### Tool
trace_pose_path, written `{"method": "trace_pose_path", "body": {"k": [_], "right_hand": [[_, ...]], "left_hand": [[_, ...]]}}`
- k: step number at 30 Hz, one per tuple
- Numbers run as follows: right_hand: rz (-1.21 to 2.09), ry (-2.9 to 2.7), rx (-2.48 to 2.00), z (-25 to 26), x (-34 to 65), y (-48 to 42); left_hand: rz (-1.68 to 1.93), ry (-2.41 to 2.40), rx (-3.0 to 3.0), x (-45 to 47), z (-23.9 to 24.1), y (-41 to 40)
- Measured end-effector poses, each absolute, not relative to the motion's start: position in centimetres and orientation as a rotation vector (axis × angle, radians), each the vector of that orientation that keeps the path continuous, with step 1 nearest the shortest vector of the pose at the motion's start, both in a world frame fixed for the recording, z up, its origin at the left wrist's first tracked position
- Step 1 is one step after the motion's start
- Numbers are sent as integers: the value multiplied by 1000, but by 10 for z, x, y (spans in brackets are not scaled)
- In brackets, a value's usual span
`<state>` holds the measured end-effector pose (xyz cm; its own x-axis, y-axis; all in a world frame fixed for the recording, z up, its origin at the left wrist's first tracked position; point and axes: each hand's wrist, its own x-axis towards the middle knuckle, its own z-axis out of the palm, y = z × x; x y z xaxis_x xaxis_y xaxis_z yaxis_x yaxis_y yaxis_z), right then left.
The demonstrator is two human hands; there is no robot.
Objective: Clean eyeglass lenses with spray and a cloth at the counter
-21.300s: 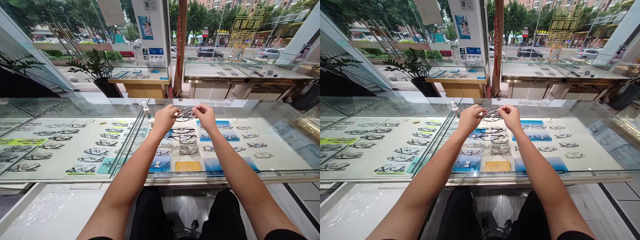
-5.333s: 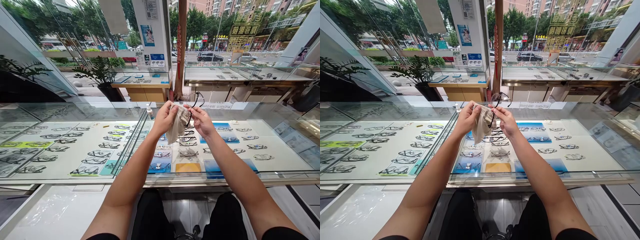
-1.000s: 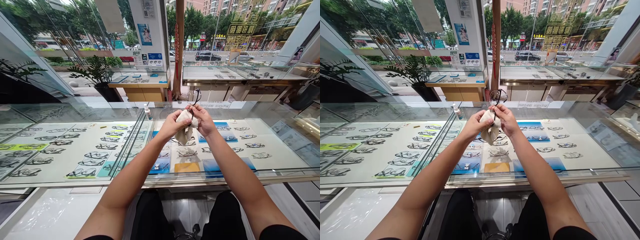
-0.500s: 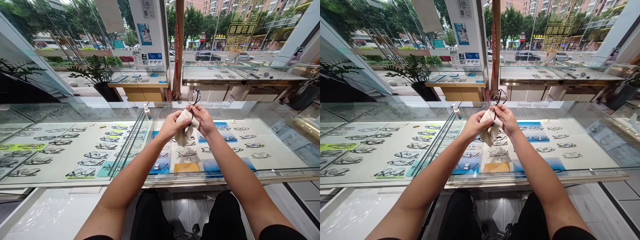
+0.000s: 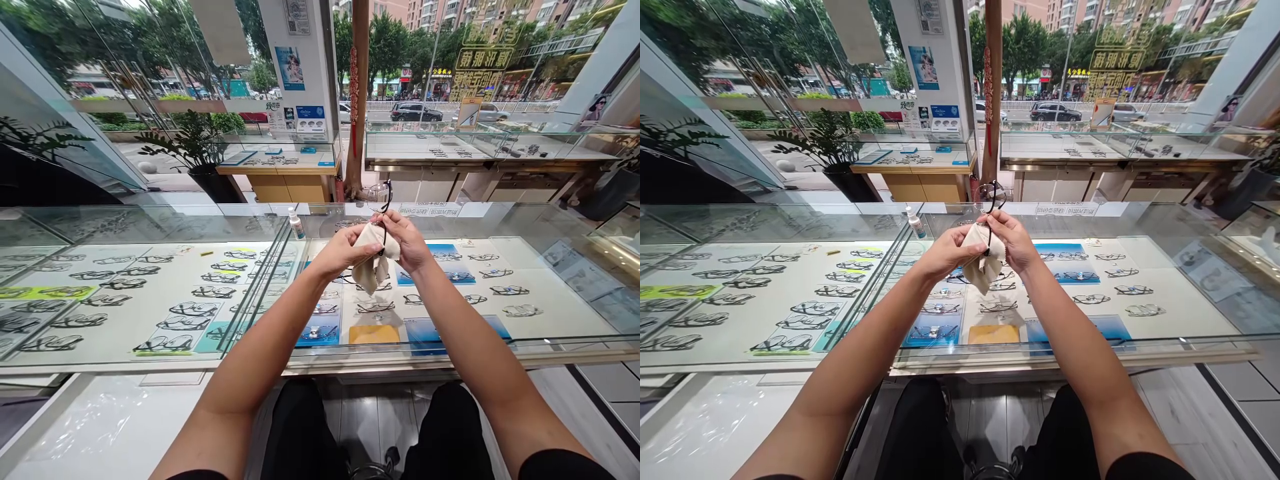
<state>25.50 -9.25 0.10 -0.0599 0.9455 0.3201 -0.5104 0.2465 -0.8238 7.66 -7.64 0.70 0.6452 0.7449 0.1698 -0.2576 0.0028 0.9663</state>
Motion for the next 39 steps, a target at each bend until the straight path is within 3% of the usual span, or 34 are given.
{"method": "trace_pose_path", "body": {"k": [22,39], "right_hand": [[1233,-1060,-540,-3,240,-95],[1260,-1006,-618,-4,255,-86]], "left_hand": [[1288,568,1369,96,-1,-82],[941,444,1473,85,-2,-78]]}}
